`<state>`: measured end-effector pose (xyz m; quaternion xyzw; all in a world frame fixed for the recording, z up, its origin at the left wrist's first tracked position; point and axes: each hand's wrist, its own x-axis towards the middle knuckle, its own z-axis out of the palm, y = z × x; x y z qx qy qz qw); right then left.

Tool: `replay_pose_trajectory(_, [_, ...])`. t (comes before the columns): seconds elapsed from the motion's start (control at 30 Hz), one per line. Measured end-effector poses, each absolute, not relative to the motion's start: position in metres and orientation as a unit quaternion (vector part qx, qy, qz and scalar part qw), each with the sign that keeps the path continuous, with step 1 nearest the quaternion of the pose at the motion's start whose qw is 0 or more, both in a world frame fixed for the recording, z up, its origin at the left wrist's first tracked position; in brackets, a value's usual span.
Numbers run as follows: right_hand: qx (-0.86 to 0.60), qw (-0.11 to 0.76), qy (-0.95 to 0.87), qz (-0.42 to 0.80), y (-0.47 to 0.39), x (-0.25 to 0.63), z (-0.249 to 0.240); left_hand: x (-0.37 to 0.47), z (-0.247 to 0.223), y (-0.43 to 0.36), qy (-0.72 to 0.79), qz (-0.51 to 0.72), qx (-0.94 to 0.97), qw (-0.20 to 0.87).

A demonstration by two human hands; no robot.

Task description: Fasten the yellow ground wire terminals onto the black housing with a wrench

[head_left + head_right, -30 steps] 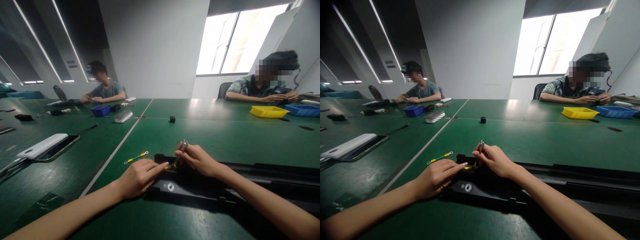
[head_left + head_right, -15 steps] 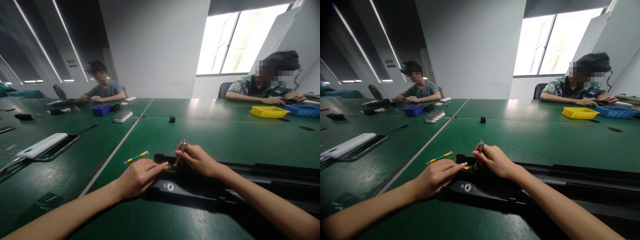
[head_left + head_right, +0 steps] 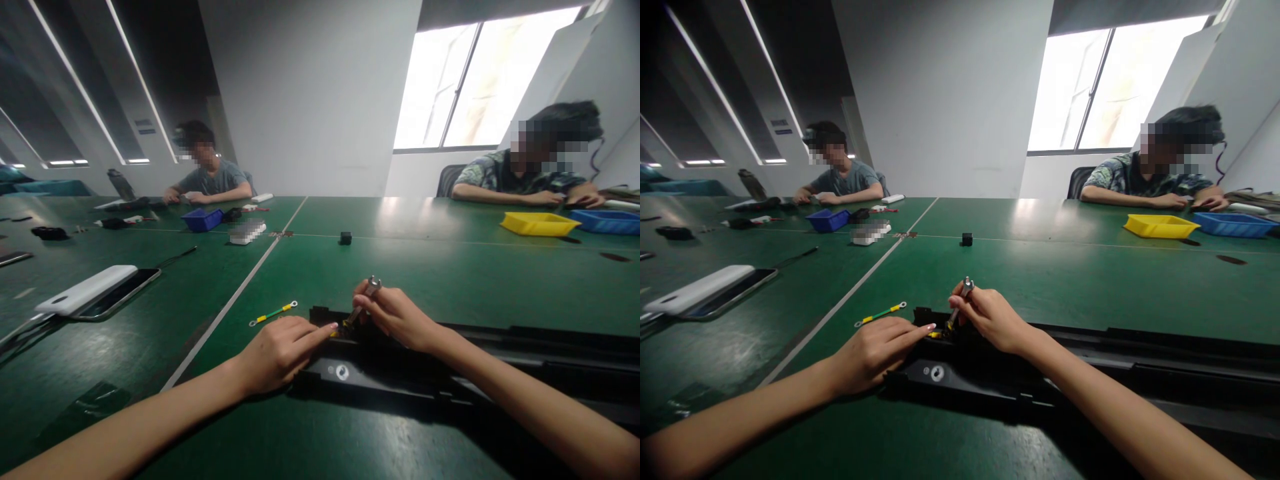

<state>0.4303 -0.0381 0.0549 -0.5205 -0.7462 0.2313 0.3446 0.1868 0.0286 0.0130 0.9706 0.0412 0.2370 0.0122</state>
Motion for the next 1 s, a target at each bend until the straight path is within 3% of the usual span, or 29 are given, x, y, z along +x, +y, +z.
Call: replay_pose_trajectory(1.0, [-0.51,0.331,-0.752,0.255,-0.0401,0.4286,0.0593,0.1867,0.0109,0.0296,0.046,0.232,0.972,0.013])
